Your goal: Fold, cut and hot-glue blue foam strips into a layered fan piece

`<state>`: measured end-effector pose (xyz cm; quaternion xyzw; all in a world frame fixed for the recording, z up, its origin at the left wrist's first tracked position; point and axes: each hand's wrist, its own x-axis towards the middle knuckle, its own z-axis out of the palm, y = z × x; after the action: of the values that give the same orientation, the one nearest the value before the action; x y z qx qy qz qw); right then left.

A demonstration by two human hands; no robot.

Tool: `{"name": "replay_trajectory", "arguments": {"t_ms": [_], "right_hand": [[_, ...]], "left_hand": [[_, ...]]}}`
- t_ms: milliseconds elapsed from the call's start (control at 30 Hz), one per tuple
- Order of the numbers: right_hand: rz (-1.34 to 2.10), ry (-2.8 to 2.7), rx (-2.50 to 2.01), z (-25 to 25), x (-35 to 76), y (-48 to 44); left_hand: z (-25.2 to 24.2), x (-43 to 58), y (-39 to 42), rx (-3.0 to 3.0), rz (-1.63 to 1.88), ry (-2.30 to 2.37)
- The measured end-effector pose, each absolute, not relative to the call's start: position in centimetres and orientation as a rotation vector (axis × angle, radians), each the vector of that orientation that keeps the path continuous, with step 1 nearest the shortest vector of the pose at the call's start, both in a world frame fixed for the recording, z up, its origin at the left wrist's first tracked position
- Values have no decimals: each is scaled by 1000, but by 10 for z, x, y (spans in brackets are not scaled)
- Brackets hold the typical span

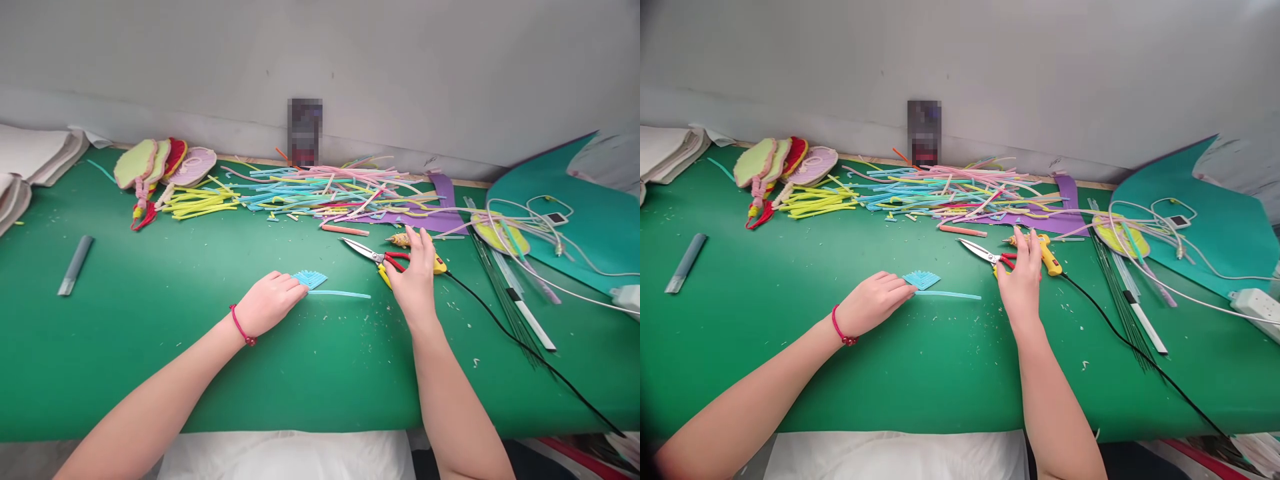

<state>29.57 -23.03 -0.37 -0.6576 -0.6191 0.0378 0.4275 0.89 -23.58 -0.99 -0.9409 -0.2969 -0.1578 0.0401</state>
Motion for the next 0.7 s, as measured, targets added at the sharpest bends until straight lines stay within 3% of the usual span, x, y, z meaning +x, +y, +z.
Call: {"name": "replay_trajectory", "arguments": {"t_ms": [133,400,700], "right_hand": [[90,-1459,-1627,-2,297,-228],[888,-1061,-1390,6,293,-227],[990,-930,-1296,3,291,-225]], "left_hand": [[-10,9,-236,-2883,-469,-906],[-11,9,-237,-2881,-481,-909],[-10,9,-237,-2895,-481,-910]]}}
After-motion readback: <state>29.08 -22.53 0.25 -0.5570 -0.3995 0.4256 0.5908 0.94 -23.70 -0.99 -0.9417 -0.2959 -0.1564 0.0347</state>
